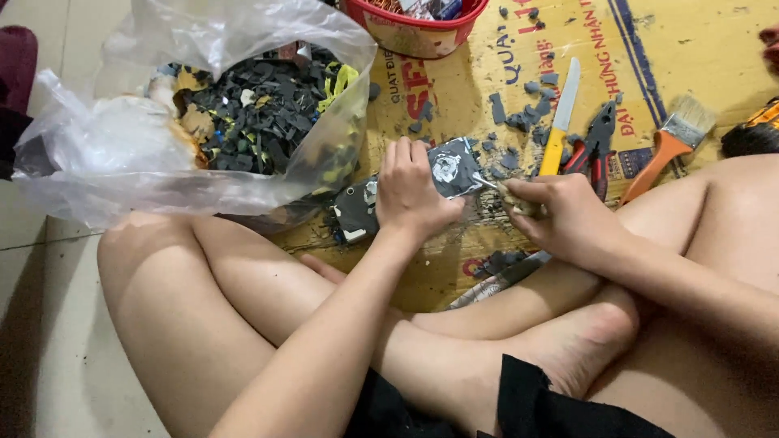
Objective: The person sits on the floor and uses a small metal tool to pry and scrape a black electronic component, likely a hard drive casing. They remove pieces of the casing and place them into a plastic bag. A white cat walks through the background at one point.
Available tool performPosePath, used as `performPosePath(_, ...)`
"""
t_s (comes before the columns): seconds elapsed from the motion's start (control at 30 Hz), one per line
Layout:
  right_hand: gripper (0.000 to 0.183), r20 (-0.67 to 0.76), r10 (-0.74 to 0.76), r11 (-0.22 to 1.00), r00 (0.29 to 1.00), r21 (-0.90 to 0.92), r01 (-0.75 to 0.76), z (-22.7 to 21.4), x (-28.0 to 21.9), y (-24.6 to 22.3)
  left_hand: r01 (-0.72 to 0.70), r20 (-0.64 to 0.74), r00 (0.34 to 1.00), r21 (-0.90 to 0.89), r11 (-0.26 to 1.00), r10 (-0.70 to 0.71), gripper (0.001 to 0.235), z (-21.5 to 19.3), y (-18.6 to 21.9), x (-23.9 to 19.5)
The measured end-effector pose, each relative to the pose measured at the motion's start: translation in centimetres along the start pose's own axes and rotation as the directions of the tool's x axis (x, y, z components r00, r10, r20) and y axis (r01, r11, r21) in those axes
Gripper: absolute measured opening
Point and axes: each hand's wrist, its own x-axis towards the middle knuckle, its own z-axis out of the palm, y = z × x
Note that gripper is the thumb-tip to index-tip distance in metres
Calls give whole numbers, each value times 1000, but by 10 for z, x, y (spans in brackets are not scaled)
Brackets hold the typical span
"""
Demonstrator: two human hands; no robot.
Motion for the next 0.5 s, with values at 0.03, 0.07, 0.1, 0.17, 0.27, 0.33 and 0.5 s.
performPosePath(0.03, 44, -5, 4, 1000, 1000, -1, -4, 1, -1, 1, -5, 2, 1000, -2, 1000, 5, 69, 0, 0, 0)
performPosePath(0.07, 43, -10, 81, 994, 997, 73, -80, 2, -2, 2, 0, 10, 1000, 7, 1000, 0, 69, 0, 1, -1)
performPosePath(0.1, 43, -9, 150, 979, 989, 144, -147, 3, -1, 3, 9, 11, 1000, 18, 1000, -9, 69, -1, 2, -2)
performPosePath(0.17, 41, 5, 227, 950, 974, 220, -223, 2, 0, 9, 33, 46, 998, -21, 999, -33, 69, -14, 8, 2)
performPosePath(0.27, 40, 17, 299, 915, 954, 277, -292, 0, 3, 9, 26, 62, 998, -90, 996, -20, 73, -22, 9, 0)
performPosePath(0.33, 40, -8, 305, 920, 952, 259, -293, -3, 1, 7, -24, 42, 999, -129, 991, 30, 77, -18, 9, -4)
performPosePath(0.5, 38, -9, 294, 922, 956, 267, -281, -11, 6, 2, -188, -70, 979, 53, 981, 192, 80, 3, 2, -5)
